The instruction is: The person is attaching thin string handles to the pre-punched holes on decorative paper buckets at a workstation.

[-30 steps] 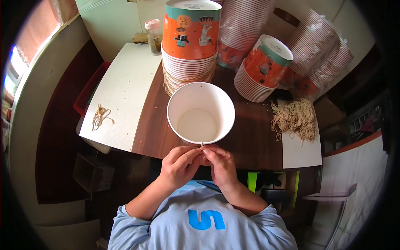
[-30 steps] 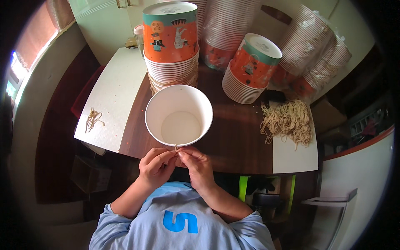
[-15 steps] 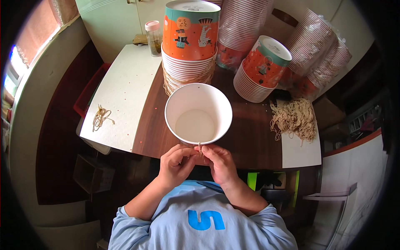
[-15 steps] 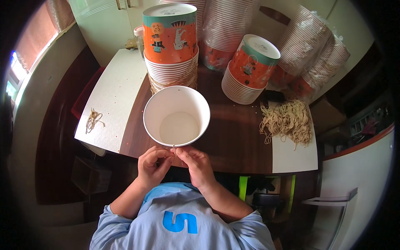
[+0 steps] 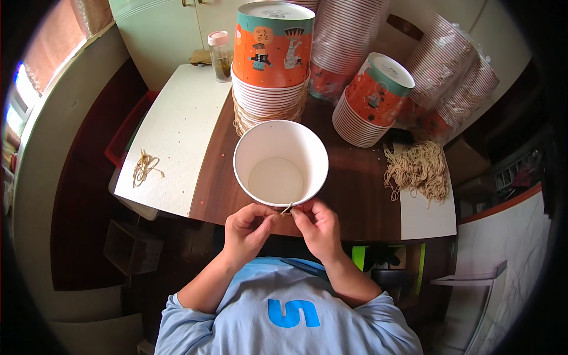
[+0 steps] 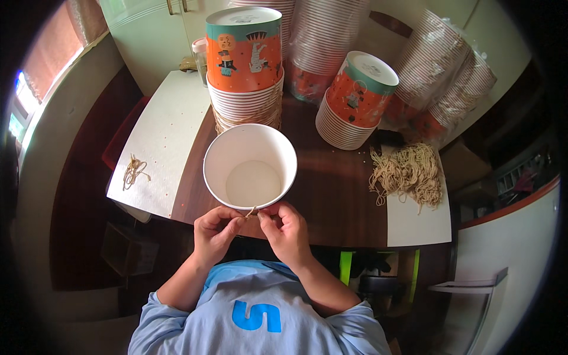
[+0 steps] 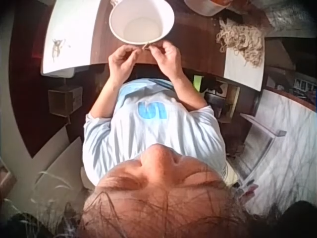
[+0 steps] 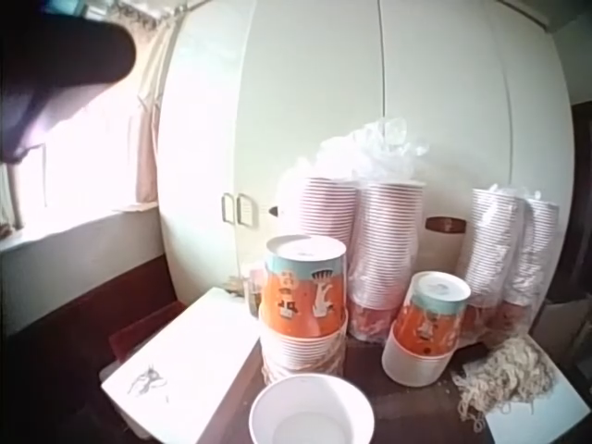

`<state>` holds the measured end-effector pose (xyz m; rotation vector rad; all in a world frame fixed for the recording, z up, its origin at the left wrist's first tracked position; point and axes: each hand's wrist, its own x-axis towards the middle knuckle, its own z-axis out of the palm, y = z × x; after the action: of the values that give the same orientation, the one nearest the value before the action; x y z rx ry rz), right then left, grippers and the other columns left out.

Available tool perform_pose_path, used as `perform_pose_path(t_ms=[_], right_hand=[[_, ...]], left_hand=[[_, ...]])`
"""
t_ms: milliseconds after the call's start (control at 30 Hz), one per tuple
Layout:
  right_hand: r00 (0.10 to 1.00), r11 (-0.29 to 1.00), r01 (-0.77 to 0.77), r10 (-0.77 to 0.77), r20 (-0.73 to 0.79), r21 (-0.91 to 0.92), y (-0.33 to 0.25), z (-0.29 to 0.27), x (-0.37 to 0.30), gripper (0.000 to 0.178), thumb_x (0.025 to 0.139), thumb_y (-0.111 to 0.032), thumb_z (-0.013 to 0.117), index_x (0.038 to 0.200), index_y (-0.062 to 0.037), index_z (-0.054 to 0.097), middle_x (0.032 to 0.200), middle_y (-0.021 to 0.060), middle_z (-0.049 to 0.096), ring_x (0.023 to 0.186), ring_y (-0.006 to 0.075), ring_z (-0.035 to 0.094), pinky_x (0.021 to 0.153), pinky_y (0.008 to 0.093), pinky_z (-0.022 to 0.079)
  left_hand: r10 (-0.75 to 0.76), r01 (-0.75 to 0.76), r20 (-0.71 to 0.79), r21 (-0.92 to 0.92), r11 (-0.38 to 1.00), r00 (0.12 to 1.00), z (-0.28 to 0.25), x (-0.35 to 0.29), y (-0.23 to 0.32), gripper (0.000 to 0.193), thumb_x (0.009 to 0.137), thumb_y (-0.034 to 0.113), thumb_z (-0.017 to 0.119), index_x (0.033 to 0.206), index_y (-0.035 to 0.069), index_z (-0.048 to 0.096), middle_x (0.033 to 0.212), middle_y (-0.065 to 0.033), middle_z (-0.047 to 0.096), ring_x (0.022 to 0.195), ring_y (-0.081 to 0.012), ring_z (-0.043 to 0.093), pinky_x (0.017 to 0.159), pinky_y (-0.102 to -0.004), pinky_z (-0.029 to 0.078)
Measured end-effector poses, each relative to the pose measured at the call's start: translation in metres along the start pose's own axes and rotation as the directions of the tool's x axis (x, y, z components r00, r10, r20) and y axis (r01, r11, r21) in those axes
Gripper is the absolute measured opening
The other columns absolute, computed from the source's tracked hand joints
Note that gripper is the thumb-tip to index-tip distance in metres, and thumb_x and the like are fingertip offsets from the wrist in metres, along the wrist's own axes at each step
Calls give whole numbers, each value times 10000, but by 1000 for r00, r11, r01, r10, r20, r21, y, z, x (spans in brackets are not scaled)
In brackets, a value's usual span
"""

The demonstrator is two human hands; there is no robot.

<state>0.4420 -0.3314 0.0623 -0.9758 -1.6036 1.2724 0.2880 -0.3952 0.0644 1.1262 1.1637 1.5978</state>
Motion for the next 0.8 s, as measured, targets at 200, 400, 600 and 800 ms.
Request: perform_pose_path(t_ms=[200,400,600,800], right_hand=[[983,962,-151,123,136,227,-15,-2,1,146,882,-132,631,978,-25,661,809,-14,639,658,22,506,580,182,403],[949,786,-305,201,244,537,0,4,0,126,892,-111,628,990,-42,667,875,1,653,749,35,513,678,196,392],[979,882,-191,143,141,431,3,6,1,104,894,-99,624,944,-11,649,916,19,658,818,70,589,767,217,475],[997,998,63,-61,-52,24,0,10,-1,96,849,-75,648,908,-2,626,848,49,634,696,88,581,618,249,474]], left_hand=[[-26,25,-11,-37,999,1000,0,1,-2,56,886,-12,607,932,-39,624,842,-25,645,764,-56,583,680,-187,477],[-5,5,-27,-5,1000,1000,3,1,-2,60,873,3,634,921,-32,632,843,-26,647,763,-61,582,686,-195,477],[-42,42,-11,5,999,999,-1,2,-4,51,880,-4,620,922,-29,634,842,-8,637,751,-46,566,673,-186,468],[-209,222,79,-289,931,975,-5,4,-13,69,900,52,615,921,-10,637,817,10,620,735,-40,539,664,-184,442]])
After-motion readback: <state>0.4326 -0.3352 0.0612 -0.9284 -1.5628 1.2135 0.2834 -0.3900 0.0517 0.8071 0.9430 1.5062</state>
